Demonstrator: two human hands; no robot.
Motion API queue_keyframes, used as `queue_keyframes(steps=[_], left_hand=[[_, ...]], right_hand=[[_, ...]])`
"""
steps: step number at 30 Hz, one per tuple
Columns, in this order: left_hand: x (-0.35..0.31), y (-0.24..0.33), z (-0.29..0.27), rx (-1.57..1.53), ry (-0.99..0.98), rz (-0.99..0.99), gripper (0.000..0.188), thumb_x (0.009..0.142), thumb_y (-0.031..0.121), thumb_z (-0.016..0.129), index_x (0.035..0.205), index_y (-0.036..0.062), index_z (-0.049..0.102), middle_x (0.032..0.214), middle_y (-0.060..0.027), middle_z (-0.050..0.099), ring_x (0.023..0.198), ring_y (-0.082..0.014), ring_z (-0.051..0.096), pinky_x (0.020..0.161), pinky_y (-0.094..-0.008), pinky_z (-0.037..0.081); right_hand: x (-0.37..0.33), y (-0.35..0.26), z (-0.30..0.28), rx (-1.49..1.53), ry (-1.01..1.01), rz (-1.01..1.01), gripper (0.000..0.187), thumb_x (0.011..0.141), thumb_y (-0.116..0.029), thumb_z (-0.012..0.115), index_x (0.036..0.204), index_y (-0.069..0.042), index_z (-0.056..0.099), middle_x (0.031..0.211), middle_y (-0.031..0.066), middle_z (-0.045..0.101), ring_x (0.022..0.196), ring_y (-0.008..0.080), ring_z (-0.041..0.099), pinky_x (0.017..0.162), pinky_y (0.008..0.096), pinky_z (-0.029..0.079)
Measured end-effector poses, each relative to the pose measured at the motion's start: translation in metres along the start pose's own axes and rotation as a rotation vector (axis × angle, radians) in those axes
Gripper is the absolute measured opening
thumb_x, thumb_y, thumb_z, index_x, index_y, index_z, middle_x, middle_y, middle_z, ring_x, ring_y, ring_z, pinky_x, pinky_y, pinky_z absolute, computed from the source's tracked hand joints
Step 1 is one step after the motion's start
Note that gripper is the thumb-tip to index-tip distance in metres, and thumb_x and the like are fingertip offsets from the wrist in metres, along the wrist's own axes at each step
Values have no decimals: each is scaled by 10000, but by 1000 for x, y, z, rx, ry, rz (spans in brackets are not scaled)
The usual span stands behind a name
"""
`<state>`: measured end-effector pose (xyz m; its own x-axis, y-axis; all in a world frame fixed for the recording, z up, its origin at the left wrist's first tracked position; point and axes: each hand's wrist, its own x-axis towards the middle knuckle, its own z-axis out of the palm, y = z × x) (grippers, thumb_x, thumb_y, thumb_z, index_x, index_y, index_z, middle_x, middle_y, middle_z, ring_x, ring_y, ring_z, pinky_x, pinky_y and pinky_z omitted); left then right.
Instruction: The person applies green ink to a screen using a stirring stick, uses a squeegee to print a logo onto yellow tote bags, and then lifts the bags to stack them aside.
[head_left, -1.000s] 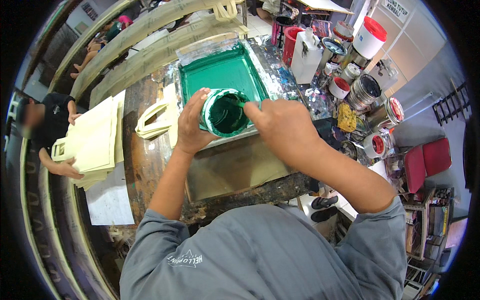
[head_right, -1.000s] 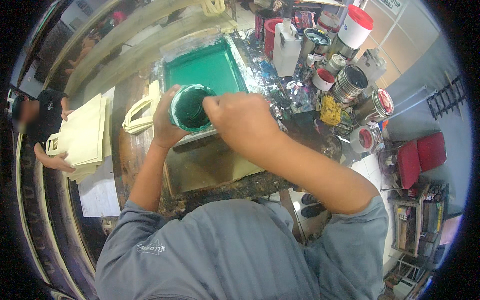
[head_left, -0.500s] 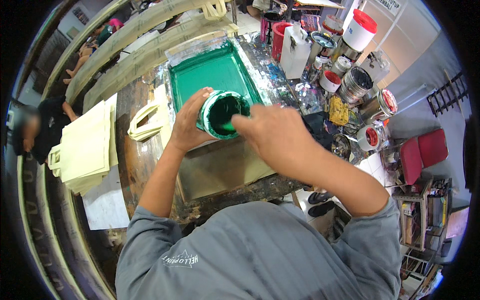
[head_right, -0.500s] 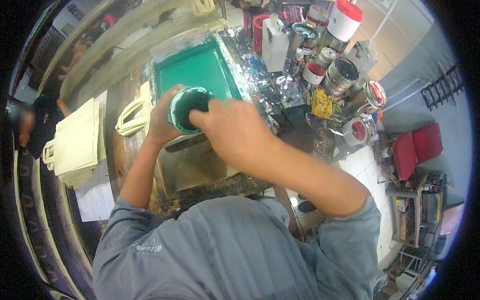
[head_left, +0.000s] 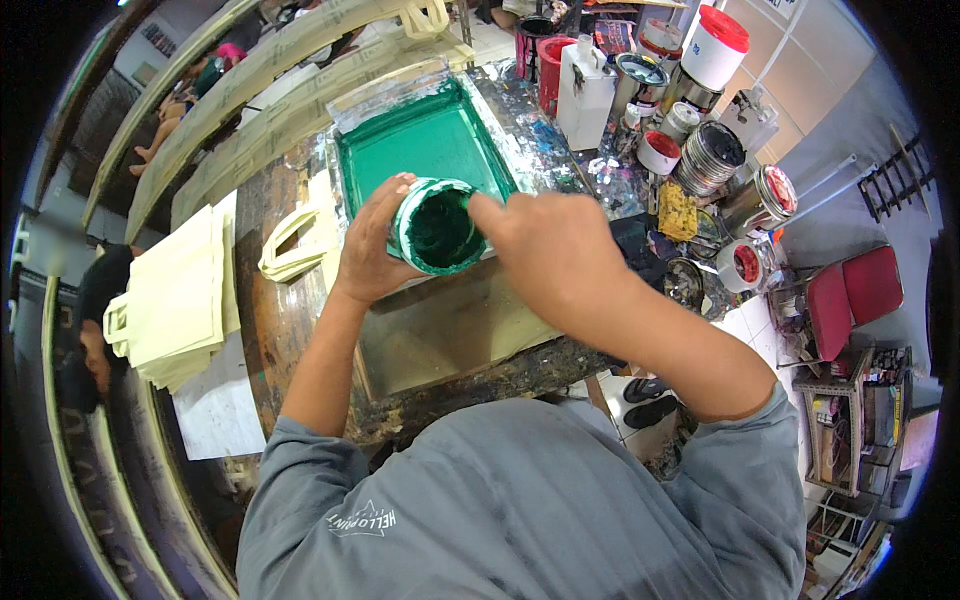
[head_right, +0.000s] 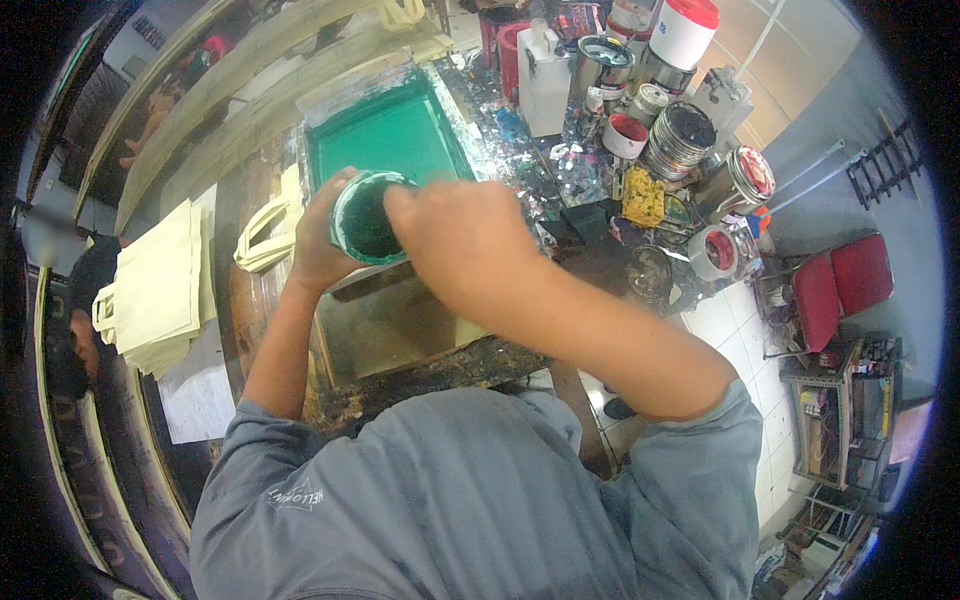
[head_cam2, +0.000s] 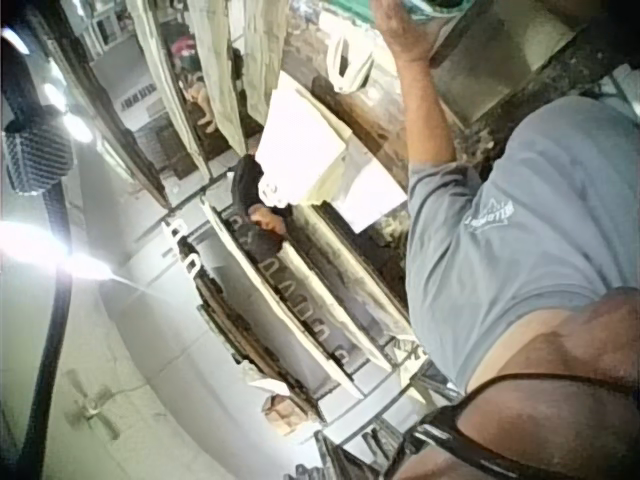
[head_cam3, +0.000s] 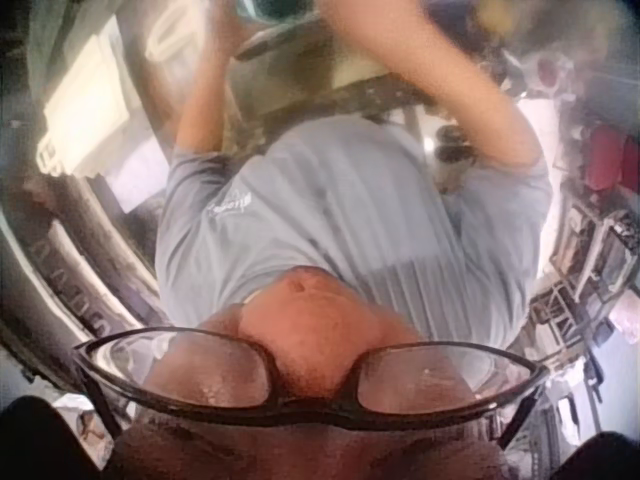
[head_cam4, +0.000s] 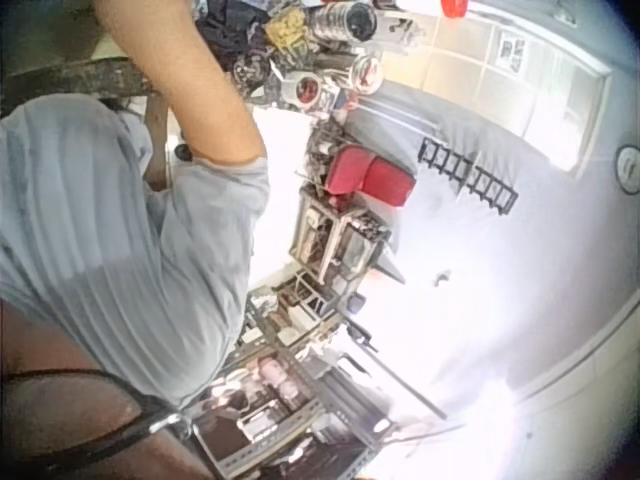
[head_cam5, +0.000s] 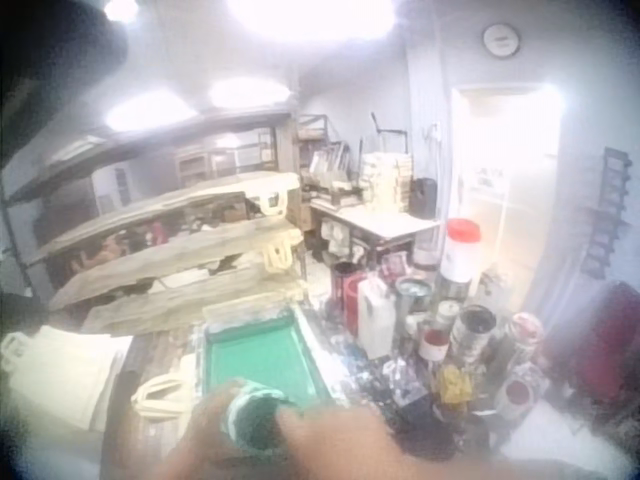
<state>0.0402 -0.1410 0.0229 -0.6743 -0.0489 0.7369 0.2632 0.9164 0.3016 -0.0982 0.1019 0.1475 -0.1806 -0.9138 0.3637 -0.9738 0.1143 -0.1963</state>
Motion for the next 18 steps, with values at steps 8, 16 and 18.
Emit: queue_keyframes(steps=[8, 16, 18], left_hand=[[-1, 6, -1, -35, -9, -79, 1100, 627, 309, 1036, 1536, 105, 451, 1487, -209, 602, 1363, -415, 604, 1135, -502, 516], [-6, 3, -1, 28, 4, -75, 1091, 636, 292, 1032, 1539, 111, 446, 1476, -225, 610, 1344, -411, 622, 1122, -498, 524], [0, 2, -4, 33, 36, -5, 1058, 664, 294, 1019, 1532, 102, 444, 1474, -230, 610, 1349, -422, 617, 1140, -518, 510]], right_hand=[[10, 19, 2, 11, 66, 20, 83, 917, -112, 636, 983, -63, 650, 778, 168, 739, 745, 360, 759, 624, 473, 579], [4, 10, 2, 51, 42, -23, 72, 915, -106, 632, 961, -62, 666, 792, 161, 746, 758, 348, 766, 635, 464, 588], [5, 8, -4, -10, 34, -22, 62, 909, -105, 635, 940, -57, 659, 780, 173, 740, 757, 355, 767, 636, 467, 587]])
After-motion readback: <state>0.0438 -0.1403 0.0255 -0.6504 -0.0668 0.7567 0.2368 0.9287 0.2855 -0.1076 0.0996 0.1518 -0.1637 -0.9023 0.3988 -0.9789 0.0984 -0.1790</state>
